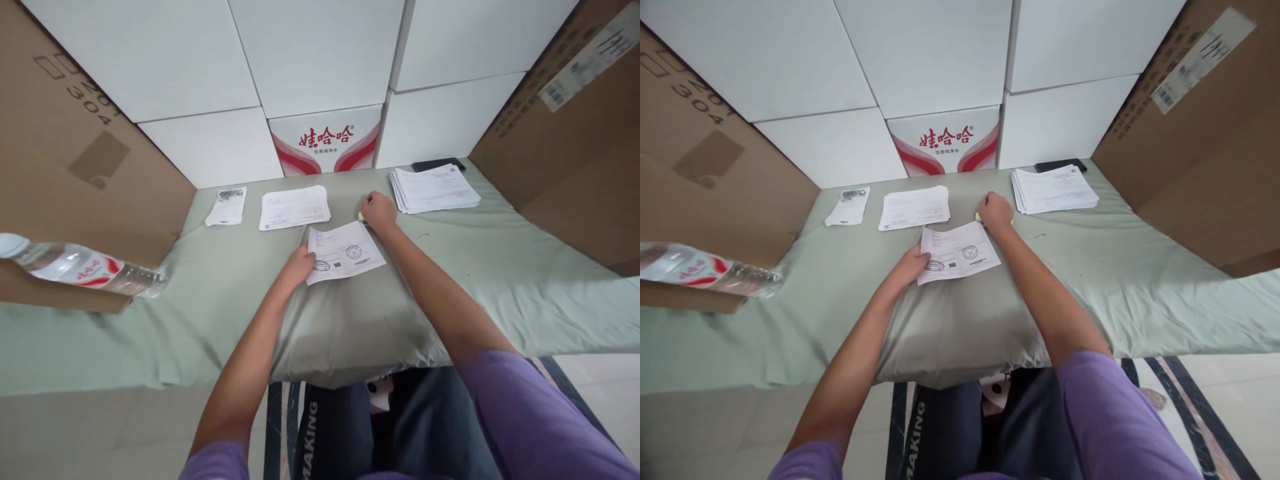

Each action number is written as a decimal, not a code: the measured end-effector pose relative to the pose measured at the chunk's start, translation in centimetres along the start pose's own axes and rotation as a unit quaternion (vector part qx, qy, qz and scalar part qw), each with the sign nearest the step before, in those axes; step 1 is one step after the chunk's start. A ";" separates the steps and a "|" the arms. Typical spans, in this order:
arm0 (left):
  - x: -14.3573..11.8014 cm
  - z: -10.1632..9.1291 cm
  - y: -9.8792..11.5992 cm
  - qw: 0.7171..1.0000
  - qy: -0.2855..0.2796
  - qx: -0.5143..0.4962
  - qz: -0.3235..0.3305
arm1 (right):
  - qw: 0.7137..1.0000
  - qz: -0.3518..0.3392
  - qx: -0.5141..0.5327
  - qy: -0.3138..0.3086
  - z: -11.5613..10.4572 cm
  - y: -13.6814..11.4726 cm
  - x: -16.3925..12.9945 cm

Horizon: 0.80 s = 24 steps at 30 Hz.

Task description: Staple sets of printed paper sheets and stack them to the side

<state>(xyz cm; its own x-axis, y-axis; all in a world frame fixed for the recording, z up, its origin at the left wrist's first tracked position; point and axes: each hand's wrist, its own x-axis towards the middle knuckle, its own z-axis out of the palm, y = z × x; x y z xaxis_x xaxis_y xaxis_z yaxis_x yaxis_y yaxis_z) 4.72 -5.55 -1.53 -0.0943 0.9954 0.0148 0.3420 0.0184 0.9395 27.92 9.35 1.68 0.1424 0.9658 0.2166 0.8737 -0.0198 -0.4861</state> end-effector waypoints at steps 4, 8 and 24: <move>-0.1 0.0 0.3 0.998 -0.014 0.023 -0.065 | 1.000 -0.006 -0.017 0.003 0.2 0.0 -0.1; -0.3 0.1 0.9 0.996 -0.021 0.037 -0.083 | 1.000 0.001 -0.023 -0.001 0.2 -0.2 -0.2; -0.2 0.0 0.8 0.995 -0.035 0.053 -0.080 | 0.976 -0.043 -0.173 -0.129 -1.0 -1.7 -0.9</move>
<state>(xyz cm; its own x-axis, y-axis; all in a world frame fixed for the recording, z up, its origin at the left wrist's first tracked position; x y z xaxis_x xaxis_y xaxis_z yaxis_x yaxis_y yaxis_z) 5.00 -5.74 -0.80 -0.0912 0.9830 -0.1595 0.4255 0.1833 0.8862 26.79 8.29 3.12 -0.0207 0.9998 0.0012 0.9882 0.0206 -0.1516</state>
